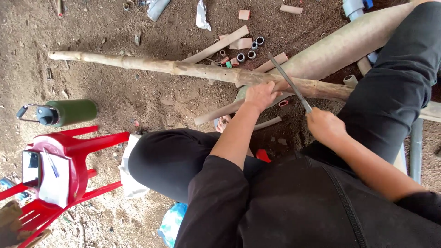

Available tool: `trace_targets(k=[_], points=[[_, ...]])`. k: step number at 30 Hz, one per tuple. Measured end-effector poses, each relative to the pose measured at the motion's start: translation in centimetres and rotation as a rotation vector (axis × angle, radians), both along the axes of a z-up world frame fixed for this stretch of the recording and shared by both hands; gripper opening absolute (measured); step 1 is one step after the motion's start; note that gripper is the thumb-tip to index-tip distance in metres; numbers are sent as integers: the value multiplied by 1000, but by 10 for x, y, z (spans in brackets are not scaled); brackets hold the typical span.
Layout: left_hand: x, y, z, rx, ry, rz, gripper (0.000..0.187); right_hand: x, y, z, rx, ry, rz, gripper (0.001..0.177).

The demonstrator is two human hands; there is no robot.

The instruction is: Sawing through a bamboo pole and a PVC pipe using a handheld hacksaw blade.

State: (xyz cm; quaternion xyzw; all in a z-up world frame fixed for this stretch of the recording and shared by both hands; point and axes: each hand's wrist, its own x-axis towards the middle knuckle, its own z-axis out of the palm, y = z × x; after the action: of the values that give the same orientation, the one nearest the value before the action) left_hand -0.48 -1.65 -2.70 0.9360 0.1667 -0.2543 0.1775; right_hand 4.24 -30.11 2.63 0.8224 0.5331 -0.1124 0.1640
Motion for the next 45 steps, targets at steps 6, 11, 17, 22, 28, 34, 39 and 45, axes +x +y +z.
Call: trace_targets(k=[6,11,17,22,28,34,39,45], points=[[-1,-1,4,11,-22,20,37,27,63,-63,215,397,-564,38],[2,4,-9,-30,-50,37,34,-34,-31,-48,247,115,-395,25],[0,-6,7,-6,-26,43,37,12,17,-113,305,49,-247,25],[-3,-2,33,-127,-25,218,47,44,87,0,242,578,-625,38],[-8,-8,44,-171,5,149,65,0,-5,13,262,464,-750,47],[3,3,9,-154,33,121,76,-16,-40,22,316,421,-613,30],[5,4,4,-224,92,120,92,-22,-44,28,337,366,-526,27],[3,5,4,-219,61,117,79,-21,-42,37,268,383,-545,29]])
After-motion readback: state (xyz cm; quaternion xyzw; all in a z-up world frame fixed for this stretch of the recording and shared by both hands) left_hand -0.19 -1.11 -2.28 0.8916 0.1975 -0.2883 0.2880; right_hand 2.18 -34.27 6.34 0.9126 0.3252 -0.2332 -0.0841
